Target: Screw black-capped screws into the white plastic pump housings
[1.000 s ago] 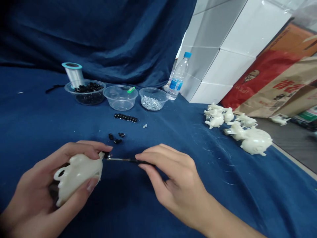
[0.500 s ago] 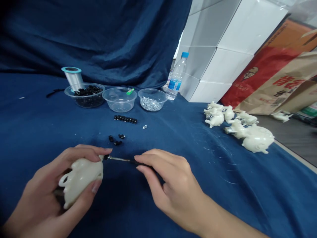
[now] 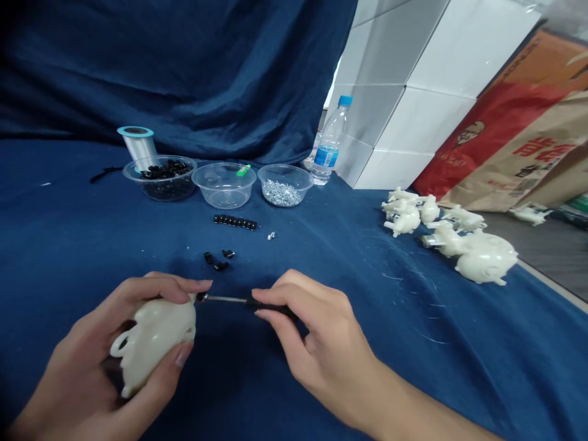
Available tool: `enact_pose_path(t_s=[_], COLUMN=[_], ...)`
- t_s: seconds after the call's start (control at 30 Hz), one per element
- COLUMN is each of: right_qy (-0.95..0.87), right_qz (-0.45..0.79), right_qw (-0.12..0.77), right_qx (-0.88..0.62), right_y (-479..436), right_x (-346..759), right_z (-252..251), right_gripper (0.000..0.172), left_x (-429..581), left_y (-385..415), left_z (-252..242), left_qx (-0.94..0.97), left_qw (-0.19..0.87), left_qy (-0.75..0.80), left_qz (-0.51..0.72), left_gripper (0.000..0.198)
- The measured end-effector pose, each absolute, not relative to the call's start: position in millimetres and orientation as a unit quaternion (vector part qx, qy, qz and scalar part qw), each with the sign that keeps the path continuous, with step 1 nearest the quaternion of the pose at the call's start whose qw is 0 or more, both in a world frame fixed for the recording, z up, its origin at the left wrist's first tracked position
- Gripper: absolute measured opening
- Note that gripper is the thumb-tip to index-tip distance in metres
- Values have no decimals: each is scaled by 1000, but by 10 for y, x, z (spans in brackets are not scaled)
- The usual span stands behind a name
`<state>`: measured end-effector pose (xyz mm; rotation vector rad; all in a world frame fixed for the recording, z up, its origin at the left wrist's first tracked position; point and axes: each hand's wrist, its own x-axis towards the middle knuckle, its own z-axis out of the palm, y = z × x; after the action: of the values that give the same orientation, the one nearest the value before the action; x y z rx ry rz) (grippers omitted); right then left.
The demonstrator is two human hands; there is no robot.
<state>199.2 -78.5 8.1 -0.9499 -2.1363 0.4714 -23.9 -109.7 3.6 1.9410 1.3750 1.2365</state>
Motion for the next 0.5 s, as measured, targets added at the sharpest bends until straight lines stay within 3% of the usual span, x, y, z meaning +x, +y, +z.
enact_pose_path(t_s=[0.13,0.27,0.37,0.5], right_qy=[-835,-815,-817,-847], right_qz=[148,183,207,184], right_qw=[375,314,284,304], right_qx=[-374,-451,-458,-395], right_y=[-826,-849,-843,-838], right_x=[2004,1966,1947,1989], right_z=[59,77,104,98], right_gripper=[32,12,8,30], left_x=[-250,-267,-261,-242], left_y=[-1100,-1100,-1105,-1101], left_z=[29,30,31,24], left_qx=[726,730,713,707], left_qw=[206,200,209,244], left_qy=[485,485,504,500], left_qz=[443,438,440,437], left_gripper=[34,32,32,35])
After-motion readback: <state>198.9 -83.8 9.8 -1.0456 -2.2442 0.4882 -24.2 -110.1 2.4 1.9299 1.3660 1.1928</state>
